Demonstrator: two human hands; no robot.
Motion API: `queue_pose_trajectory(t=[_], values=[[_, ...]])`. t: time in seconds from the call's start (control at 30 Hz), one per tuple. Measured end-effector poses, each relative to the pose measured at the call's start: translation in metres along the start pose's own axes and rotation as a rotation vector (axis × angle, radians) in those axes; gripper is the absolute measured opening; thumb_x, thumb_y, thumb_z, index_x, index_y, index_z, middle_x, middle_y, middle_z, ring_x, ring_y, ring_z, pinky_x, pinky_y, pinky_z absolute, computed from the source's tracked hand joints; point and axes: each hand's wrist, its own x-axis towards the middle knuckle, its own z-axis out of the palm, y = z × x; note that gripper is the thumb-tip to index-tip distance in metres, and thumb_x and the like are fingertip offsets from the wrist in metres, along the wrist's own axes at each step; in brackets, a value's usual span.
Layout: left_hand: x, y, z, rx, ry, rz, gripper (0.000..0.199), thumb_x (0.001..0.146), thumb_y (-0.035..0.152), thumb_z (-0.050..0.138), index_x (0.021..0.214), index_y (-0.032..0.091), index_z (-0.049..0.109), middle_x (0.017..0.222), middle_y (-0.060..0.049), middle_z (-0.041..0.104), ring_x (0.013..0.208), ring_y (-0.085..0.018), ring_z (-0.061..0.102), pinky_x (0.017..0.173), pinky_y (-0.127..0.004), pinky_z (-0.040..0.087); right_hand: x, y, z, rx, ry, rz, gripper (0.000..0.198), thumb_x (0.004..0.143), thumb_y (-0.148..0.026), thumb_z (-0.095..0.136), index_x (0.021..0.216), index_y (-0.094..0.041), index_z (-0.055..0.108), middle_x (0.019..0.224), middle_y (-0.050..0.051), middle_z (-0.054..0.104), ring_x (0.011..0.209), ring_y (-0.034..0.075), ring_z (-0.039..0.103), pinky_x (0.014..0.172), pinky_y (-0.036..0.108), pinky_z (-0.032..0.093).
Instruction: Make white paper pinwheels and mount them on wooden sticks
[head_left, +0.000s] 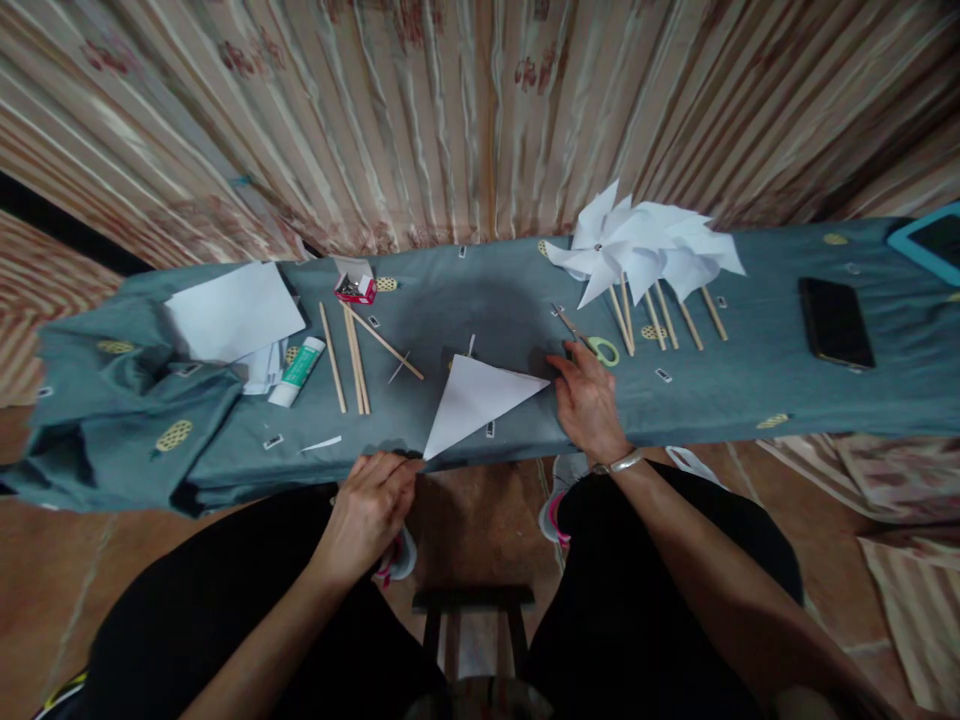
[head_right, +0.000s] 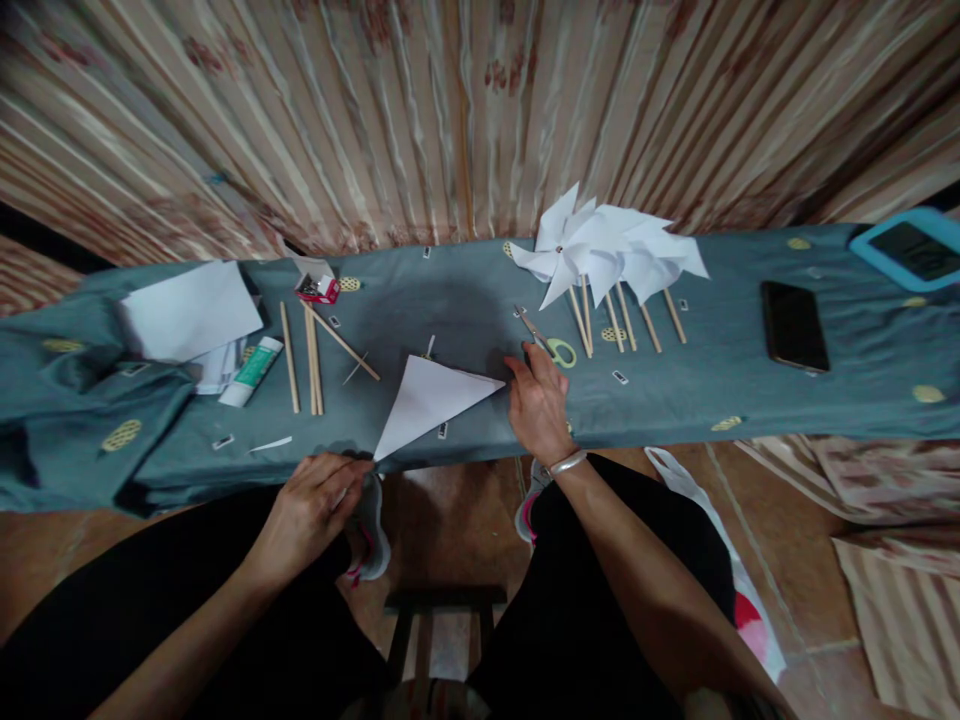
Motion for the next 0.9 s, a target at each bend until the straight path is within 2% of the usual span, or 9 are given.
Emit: queue_pose_trajectory(t=[0.13, 0.23, 0.33, 0.43, 0.53, 0.6, 0.77, 0.9], values=[[-0.015, 0.008, 0.009, -0.5, 0.006, -0.476, 0.028, 0.089, 0.039, 0.059, 0.106, 0.021, 0.071, 0.099, -0.007, 0.075, 0.092, -0.023, 0.069, 0.085, -0.036, 0.053, 0.007, -0.006, -0.005, 0.076, 0.013, -0.012, 0.037, 0.097, -0.027, 0.037, 0.125, -0.017, 0.06, 0.141, 0.017, 0.052, 0.135, 0.029, 0.047, 0.108, 0.051, 0.041], [-0.01, 0.018, 0.017, -0.951, 0.037, -0.873, 0.046, 0.078, 0.053, 0.069, 0.106, 0.016, 0.069, 0.099, -0.01, 0.076, 0.092, -0.025, 0.072, 0.085, -0.037, 0.055, 0.012, -0.017, -0.006, 0.128, -0.105, -0.095, 0.043, 0.095, -0.042, 0.047, 0.13, -0.018, 0.057, 0.146, 0.017, 0.049, 0.138, 0.031, 0.044, 0.109, 0.053, 0.04], [0.003, 0.023, 0.021, -1.262, 0.075, -1.092, 0.051, 0.072, 0.056, 0.074, 0.095, 0.011, 0.07, 0.1, -0.015, 0.076, 0.092, -0.025, 0.073, 0.08, -0.034, 0.057, 0.02, -0.032, -0.002, 0.139, -0.248, -0.16, 0.052, 0.087, -0.045, 0.061, 0.131, -0.019, 0.056, 0.15, 0.019, 0.044, 0.141, 0.034, 0.038, 0.109, 0.056, 0.038], [0.016, 0.026, 0.023, -1.446, 0.067, -1.192, 0.04, 0.078, 0.047, 0.072, 0.087, 0.008, 0.07, 0.091, -0.016, 0.077, 0.084, -0.024, 0.074, 0.075, -0.031, 0.058, 0.028, -0.044, 0.002, 0.189, -0.317, -0.159, 0.043, 0.081, -0.032, 0.069, 0.122, -0.02, 0.062, 0.149, 0.019, 0.045, 0.141, 0.034, 0.039, 0.109, 0.058, 0.036], [0.022, 0.029, 0.022, -1.548, 0.065, -1.268, 0.032, 0.089, 0.041, 0.06, 0.086, 0.01, 0.07, 0.086, -0.015, 0.077, 0.079, -0.022, 0.075, 0.071, -0.029, 0.058, 0.034, -0.049, 0.0, 0.339, -0.332, -0.125, 0.023, 0.078, -0.019, 0.066, 0.101, -0.02, 0.067, 0.145, 0.017, 0.052, 0.137, 0.03, 0.047, 0.109, 0.053, 0.037], [0.026, 0.032, 0.02, -1.579, 0.058, -1.285, 0.032, 0.093, 0.038, 0.054, 0.086, 0.011, 0.069, 0.085, -0.015, 0.077, 0.078, -0.022, 0.075, 0.07, -0.029, 0.058, 0.034, -0.049, -0.007, 0.438, -0.321, -0.11, 0.013, 0.078, -0.016, 0.063, 0.09, -0.02, 0.067, 0.143, 0.015, 0.054, 0.134, 0.027, 0.051, 0.11, 0.049, 0.038], [0.046, 0.035, 0.006, -1.567, 0.014, -1.172, 0.026, 0.088, 0.035, 0.064, 0.09, 0.01, 0.07, 0.084, -0.014, 0.077, 0.076, -0.022, 0.075, 0.069, -0.029, 0.06, 0.025, -0.043, -0.033, 0.559, -0.23, -0.107, 0.005, 0.08, -0.02, 0.061, 0.082, -0.024, 0.065, 0.145, 0.008, 0.054, 0.136, 0.024, 0.049, 0.113, 0.047, 0.038], [0.075, 0.031, 0.001, -1.515, -0.022, -1.132, 0.014, 0.078, 0.021, 0.075, 0.081, 0.008, 0.071, 0.08, -0.013, 0.076, 0.069, -0.019, 0.074, 0.063, -0.023, 0.059, 0.023, -0.037, -0.046, 0.528, -0.157, -0.093, 0.01, 0.079, -0.017, 0.059, 0.08, -0.025, 0.066, 0.145, 0.005, 0.053, 0.139, 0.024, 0.045, 0.116, 0.049, 0.033]])
